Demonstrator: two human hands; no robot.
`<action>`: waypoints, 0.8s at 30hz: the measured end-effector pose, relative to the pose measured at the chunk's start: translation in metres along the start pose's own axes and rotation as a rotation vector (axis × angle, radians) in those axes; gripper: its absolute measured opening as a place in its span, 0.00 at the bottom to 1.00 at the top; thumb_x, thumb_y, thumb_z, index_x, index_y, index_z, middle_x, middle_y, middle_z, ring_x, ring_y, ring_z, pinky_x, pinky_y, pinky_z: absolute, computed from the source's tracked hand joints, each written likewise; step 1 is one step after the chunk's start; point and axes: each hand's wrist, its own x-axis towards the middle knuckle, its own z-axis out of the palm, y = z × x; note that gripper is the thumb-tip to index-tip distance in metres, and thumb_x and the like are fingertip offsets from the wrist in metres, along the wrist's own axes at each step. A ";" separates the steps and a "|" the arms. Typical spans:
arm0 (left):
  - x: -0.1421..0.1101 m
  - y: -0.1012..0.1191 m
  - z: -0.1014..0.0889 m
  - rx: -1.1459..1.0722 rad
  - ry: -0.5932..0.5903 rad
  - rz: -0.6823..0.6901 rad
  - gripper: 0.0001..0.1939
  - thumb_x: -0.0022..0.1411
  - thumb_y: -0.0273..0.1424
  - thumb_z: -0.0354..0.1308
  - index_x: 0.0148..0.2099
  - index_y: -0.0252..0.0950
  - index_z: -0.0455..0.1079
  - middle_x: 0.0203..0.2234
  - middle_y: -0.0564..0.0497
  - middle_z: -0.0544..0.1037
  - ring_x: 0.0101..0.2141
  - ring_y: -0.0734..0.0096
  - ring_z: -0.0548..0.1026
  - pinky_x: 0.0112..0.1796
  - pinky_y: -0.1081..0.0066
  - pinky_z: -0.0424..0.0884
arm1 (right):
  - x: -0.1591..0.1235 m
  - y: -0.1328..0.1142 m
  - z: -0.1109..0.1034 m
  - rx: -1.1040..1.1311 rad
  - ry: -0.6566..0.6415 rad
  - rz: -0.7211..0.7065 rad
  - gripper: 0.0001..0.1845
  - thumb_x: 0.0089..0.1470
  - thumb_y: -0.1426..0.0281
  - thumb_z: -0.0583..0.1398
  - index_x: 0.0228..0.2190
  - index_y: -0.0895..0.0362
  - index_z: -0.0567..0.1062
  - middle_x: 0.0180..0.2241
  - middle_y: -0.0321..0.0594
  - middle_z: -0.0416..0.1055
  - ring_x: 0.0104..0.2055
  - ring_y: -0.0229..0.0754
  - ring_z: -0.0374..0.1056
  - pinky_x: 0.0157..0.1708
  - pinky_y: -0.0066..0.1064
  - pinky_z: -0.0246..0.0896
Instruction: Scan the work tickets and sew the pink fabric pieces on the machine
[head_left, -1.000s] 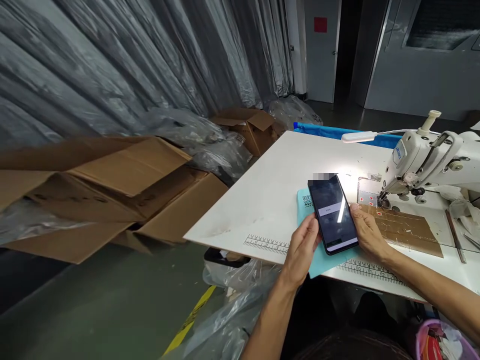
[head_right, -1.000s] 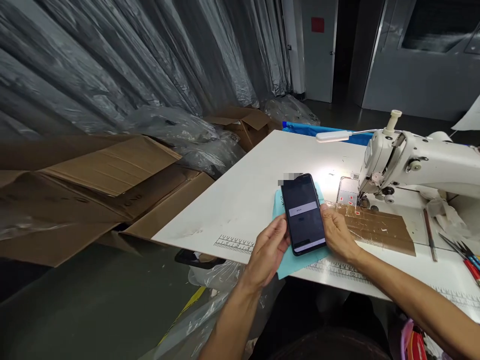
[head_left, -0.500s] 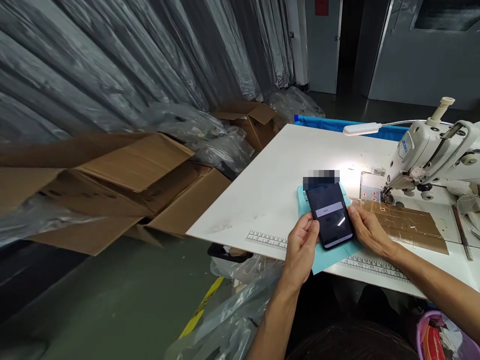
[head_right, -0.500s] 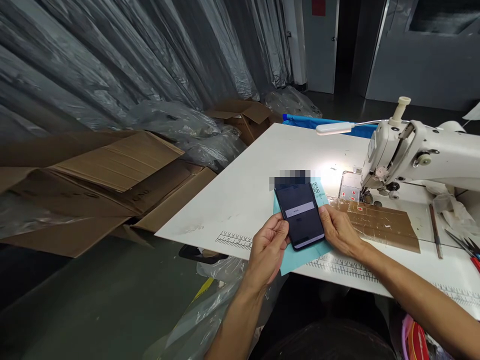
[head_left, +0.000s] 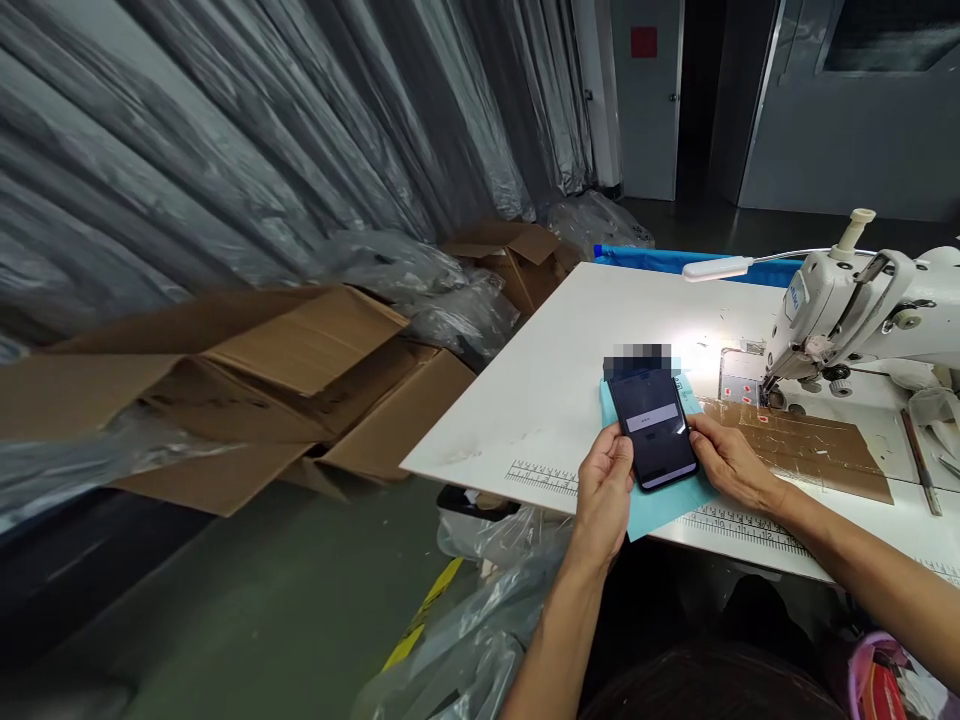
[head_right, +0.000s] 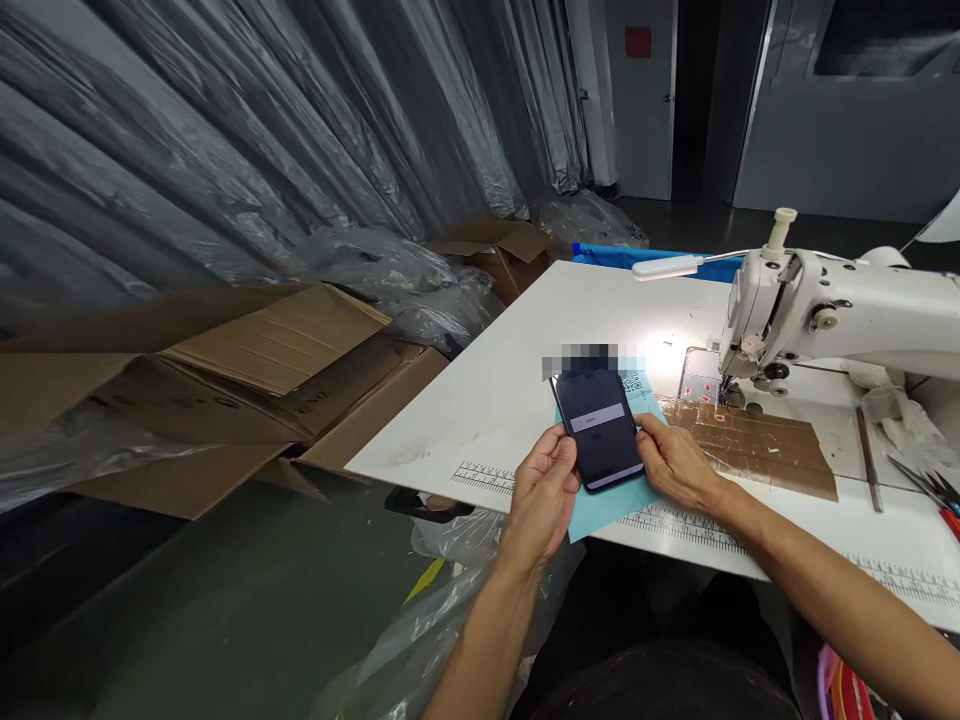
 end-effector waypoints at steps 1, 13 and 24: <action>0.000 0.000 0.000 0.003 0.001 0.013 0.31 0.47 0.50 0.70 0.48 0.35 0.75 0.42 0.44 0.81 0.45 0.60 0.78 0.48 0.66 0.73 | 0.000 0.000 0.000 0.005 -0.006 -0.005 0.21 0.62 0.66 0.45 0.47 0.55 0.73 0.24 0.35 0.67 0.26 0.40 0.62 0.30 0.31 0.55; 0.002 -0.008 -0.007 0.053 0.060 0.101 0.34 0.48 0.51 0.69 0.52 0.35 0.75 0.43 0.46 0.81 0.25 0.79 0.69 0.19 0.78 0.58 | 0.000 0.004 0.000 0.060 -0.029 -0.059 0.24 0.65 0.62 0.46 0.54 0.54 0.72 0.33 0.39 0.76 0.34 0.46 0.71 0.39 0.38 0.66; 0.007 -0.017 -0.009 0.017 0.059 0.162 0.32 0.52 0.49 0.68 0.54 0.36 0.74 0.44 0.43 0.81 0.47 0.59 0.77 0.47 0.65 0.73 | -0.004 0.015 0.007 -0.058 0.470 -0.379 0.21 0.58 0.79 0.49 0.46 0.55 0.76 0.33 0.40 0.74 0.36 0.41 0.70 0.39 0.35 0.68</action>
